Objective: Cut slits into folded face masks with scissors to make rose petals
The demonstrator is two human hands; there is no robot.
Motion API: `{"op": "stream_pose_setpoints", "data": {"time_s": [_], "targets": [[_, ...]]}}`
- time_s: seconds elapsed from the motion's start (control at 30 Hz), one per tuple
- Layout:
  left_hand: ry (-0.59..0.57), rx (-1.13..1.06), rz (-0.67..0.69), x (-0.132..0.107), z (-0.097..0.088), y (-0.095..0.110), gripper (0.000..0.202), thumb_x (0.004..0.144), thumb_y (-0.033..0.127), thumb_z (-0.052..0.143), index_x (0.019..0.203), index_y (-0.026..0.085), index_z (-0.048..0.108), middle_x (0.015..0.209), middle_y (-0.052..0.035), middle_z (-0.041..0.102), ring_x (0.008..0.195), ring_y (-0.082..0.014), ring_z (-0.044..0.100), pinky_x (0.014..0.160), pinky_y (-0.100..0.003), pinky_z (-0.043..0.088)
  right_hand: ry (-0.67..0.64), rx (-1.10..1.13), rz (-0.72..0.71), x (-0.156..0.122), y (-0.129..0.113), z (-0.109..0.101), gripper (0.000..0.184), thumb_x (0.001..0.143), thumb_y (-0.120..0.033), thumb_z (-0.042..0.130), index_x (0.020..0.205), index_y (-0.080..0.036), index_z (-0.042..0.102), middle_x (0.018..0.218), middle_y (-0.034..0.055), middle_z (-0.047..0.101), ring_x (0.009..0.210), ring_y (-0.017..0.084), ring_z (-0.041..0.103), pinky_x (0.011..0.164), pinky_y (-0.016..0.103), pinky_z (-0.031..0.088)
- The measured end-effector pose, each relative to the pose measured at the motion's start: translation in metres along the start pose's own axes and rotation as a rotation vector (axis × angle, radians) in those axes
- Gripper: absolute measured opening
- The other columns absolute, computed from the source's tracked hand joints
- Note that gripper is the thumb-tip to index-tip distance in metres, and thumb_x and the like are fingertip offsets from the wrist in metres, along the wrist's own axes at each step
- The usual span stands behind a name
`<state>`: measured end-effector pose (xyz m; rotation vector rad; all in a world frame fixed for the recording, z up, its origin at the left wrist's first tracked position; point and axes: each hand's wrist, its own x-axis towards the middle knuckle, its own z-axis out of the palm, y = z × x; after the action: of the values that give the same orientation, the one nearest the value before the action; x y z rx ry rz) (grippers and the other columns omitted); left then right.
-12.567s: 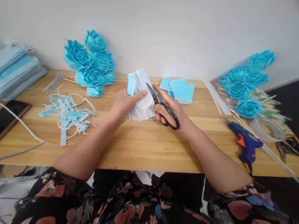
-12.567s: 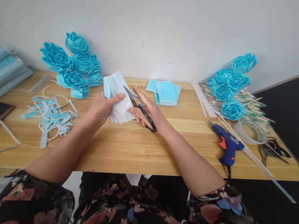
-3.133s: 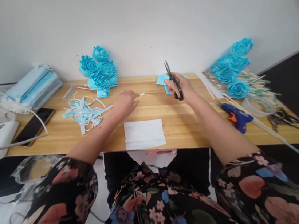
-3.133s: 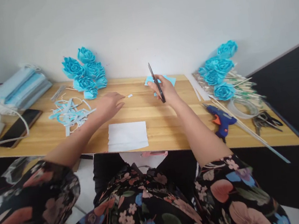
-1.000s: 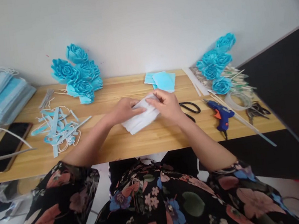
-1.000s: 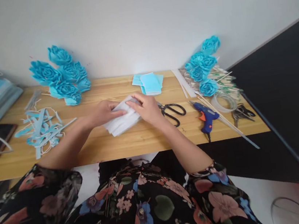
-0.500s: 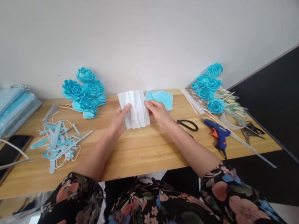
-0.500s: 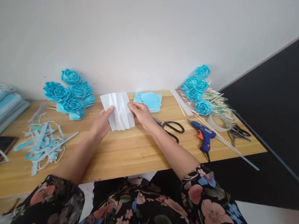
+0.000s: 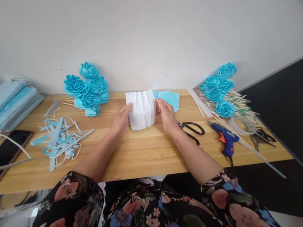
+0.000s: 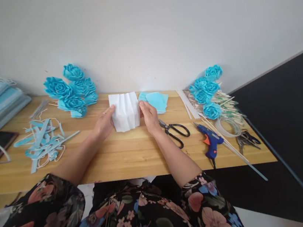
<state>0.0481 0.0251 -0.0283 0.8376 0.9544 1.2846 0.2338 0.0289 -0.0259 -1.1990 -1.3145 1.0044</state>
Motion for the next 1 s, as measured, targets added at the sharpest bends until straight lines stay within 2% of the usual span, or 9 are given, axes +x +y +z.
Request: {"op": "stream_pose_setpoints", "data": {"time_s": [0.13,0.3,0.4,0.5,0.67,1.0], "targets": [[-0.039,0.073,0.014,-0.001,0.000,-0.005,0.053,0.069,0.066,0.084,0.088,0.017,0.075,0.088,-0.0064,0.079,0.083,-0.0225,0.073,0.075,-0.030,0.057,0.033,0.019,-0.040,0.002,-0.003,-0.002,0.058,0.086,-0.079,0.054,0.071,-0.025,0.037,0.070,-0.0026,0.034,0.066,0.015,0.037,0.061,0.028,0.038],[-0.071,0.114,0.059,0.003,-0.003,-0.006,0.053,0.071,0.066,0.084,0.092,0.018,0.076,0.079,-0.0019,0.073,0.073,-0.0162,0.065,0.068,-0.026,0.053,0.053,-0.064,-0.138,-0.003,-0.005,0.002,0.060,0.086,-0.073,0.061,0.065,-0.024,0.033,0.066,-0.0048,0.027,0.064,0.012,0.027,0.058,0.027,0.029],[-0.020,0.183,0.149,0.002,-0.003,-0.003,0.053,0.069,0.066,0.084,0.083,0.016,0.074,0.072,-0.0007,0.067,0.065,-0.0135,0.058,0.059,-0.025,0.044,0.057,-0.105,-0.199,-0.007,-0.006,0.006,0.060,0.090,-0.072,0.056,0.065,-0.024,0.031,0.065,-0.0052,0.026,0.063,0.012,0.026,0.058,0.027,0.027],[0.077,0.259,0.260,-0.002,-0.002,0.001,0.054,0.078,0.069,0.075,0.071,0.017,0.066,0.062,0.0011,0.056,0.058,-0.0115,0.046,0.052,-0.025,0.033,0.134,-0.151,-0.258,-0.010,-0.007,0.008,0.059,0.094,-0.069,0.052,0.064,-0.025,0.026,0.064,-0.0057,0.022,0.062,0.011,0.024,0.058,0.028,0.026],[0.166,0.359,0.407,-0.006,-0.001,0.001,0.058,0.089,0.070,0.063,0.064,0.019,0.052,0.060,0.0023,0.042,0.058,-0.0110,0.036,0.052,-0.026,0.028,0.203,-0.244,-0.317,-0.012,-0.007,0.010,0.055,0.098,-0.064,0.048,0.066,-0.025,0.025,0.063,-0.0062,0.021,0.062,0.011,0.024,0.059,0.028,0.025],[0.196,0.451,0.487,0.000,-0.003,0.003,0.044,0.096,0.050,0.063,0.068,0.018,0.055,0.063,0.0021,0.044,0.061,-0.0112,0.040,0.055,-0.025,0.031,0.207,-0.201,-0.358,-0.011,-0.006,0.011,0.051,0.100,-0.058,0.048,0.067,-0.025,0.027,0.064,-0.0063,0.022,0.061,0.011,0.025,0.059,0.028,0.028]]}}
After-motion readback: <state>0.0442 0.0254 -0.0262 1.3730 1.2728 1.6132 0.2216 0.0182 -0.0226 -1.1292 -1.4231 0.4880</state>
